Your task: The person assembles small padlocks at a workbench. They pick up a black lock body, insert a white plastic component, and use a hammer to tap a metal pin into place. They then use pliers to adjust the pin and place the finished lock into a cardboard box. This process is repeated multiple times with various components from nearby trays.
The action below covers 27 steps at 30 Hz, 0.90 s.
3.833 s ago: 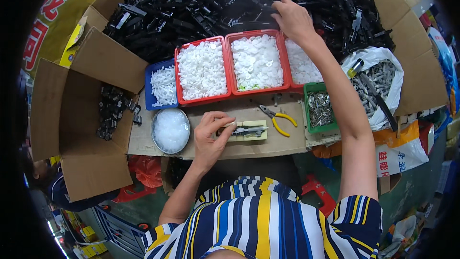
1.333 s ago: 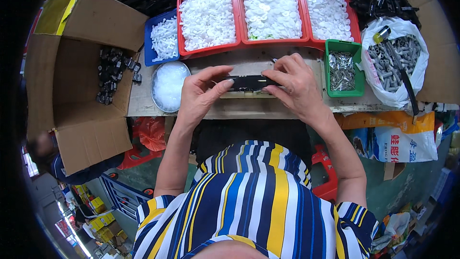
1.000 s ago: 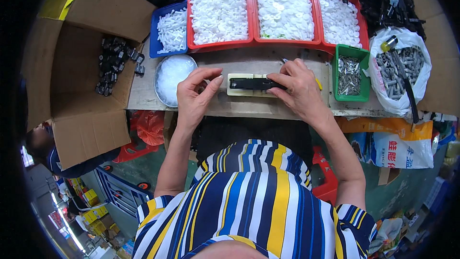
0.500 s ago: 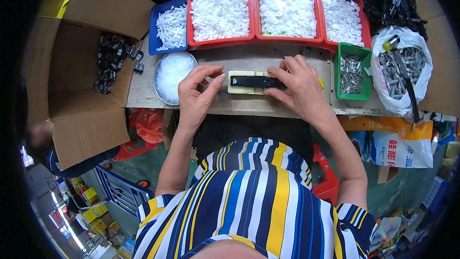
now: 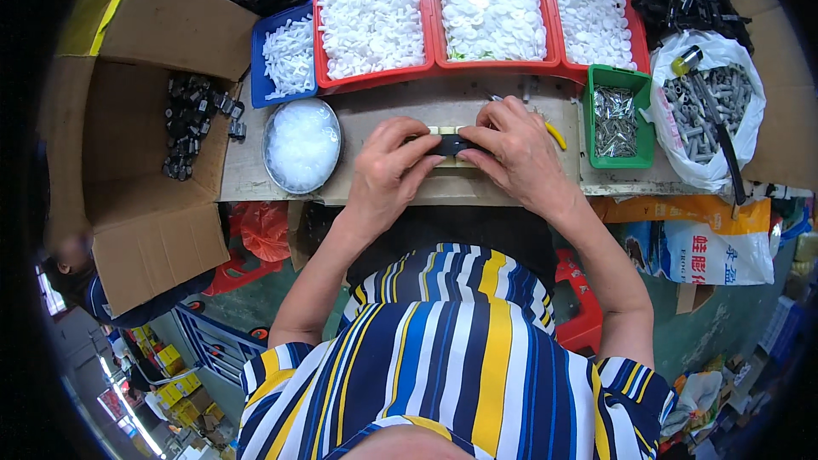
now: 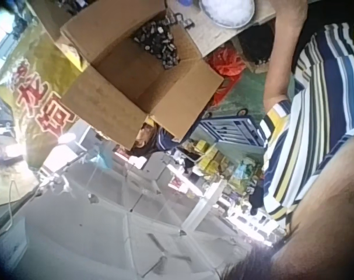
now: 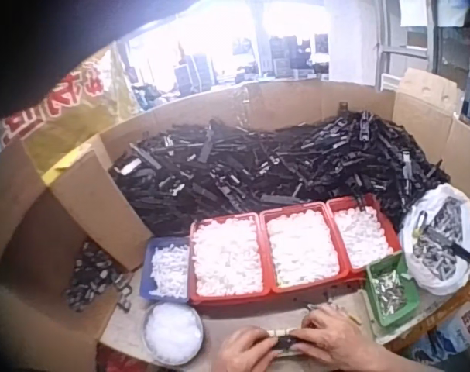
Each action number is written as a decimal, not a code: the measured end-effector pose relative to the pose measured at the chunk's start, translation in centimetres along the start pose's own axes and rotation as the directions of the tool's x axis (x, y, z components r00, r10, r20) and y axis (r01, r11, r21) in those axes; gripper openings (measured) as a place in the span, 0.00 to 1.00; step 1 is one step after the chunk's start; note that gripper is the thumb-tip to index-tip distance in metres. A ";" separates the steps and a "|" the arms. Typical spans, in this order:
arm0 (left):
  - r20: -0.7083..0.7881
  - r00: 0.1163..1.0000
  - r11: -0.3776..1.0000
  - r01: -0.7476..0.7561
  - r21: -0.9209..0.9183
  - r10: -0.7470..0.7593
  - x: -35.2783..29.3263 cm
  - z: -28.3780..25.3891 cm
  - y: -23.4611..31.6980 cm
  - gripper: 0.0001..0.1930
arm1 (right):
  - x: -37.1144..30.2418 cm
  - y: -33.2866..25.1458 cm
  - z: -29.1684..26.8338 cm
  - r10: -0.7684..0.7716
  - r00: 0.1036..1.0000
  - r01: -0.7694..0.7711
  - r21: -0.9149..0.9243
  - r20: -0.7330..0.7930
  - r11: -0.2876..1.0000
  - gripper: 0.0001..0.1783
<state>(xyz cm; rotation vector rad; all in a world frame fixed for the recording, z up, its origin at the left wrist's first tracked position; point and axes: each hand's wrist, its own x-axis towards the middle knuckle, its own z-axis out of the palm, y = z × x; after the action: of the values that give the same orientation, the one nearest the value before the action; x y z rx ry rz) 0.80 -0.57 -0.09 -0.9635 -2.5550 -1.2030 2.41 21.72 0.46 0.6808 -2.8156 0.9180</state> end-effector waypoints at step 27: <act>0.047 0.981 0.947 -0.196 0.254 0.190 0.0 1.3 -0.1 0.15 | -10.9 12.9 -20.1 0.241 0.840 -0.491 -0.494 -0.486 0.717 0.11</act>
<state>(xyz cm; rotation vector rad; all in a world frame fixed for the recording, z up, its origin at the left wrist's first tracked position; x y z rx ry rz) 0.92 0.35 -0.97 -1.1364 -2.4823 -0.7889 5.61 46.84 7.36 -0.1657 -2.6508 0.0945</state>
